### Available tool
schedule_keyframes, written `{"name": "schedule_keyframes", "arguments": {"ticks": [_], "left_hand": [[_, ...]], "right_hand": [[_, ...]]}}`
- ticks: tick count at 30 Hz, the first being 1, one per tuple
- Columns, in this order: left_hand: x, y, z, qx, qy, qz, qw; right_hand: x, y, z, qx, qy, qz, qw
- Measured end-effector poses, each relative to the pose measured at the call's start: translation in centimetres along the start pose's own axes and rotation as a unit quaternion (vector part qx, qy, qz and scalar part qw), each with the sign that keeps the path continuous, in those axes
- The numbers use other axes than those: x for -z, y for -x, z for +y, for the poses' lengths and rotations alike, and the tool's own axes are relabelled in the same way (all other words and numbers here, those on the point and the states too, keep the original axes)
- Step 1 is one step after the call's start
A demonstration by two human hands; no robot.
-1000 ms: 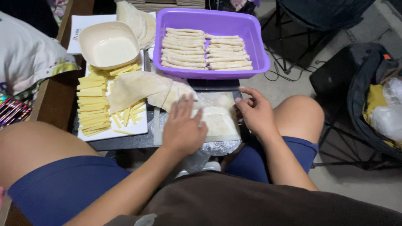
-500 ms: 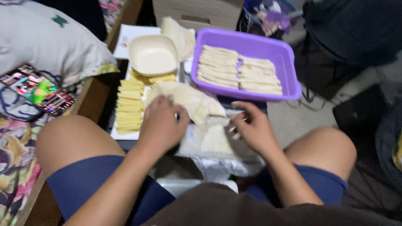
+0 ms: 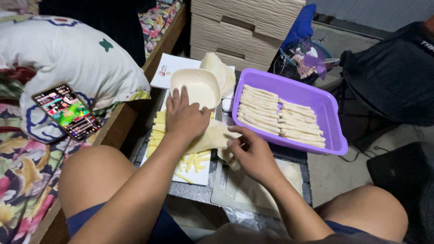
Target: The person repeatedly places thin cheese sticks onto thin dough sheets, rolls them into cylinders, and places the finished rolls into a purple tray. The person handles dough sheets and cheese sticks by hand without using tools.
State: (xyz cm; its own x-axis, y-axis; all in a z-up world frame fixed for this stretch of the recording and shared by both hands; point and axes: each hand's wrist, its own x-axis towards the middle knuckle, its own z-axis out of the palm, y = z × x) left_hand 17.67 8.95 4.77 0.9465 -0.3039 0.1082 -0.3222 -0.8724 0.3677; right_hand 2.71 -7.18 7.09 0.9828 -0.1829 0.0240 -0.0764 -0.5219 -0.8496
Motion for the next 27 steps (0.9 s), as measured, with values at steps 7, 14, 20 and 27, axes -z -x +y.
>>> {"name": "schedule_keyframes", "arguments": {"ticks": [7,14,20,27], "left_hand": [[0.8,0.0,0.4,0.002,0.067,0.034,0.997],[1.1,-0.5,-1.4,0.044,0.314,0.065,0.946],[0.2,0.2,-2.1,0.014,0.315,0.066,0.947],[2.2,1.1,-0.1,0.080,0.406,0.014,0.910]], "right_hand": [[1.6,0.9,2.6,-0.034,-0.005,0.030,0.999],[3.5,2.7,4.1,-0.018,-0.041,0.065,0.997],[4.9,5.0,4.5,-0.069,-0.031,0.088,0.993],[5.8,6.6,6.0,-0.084,-0.033,0.103,0.991]]}}
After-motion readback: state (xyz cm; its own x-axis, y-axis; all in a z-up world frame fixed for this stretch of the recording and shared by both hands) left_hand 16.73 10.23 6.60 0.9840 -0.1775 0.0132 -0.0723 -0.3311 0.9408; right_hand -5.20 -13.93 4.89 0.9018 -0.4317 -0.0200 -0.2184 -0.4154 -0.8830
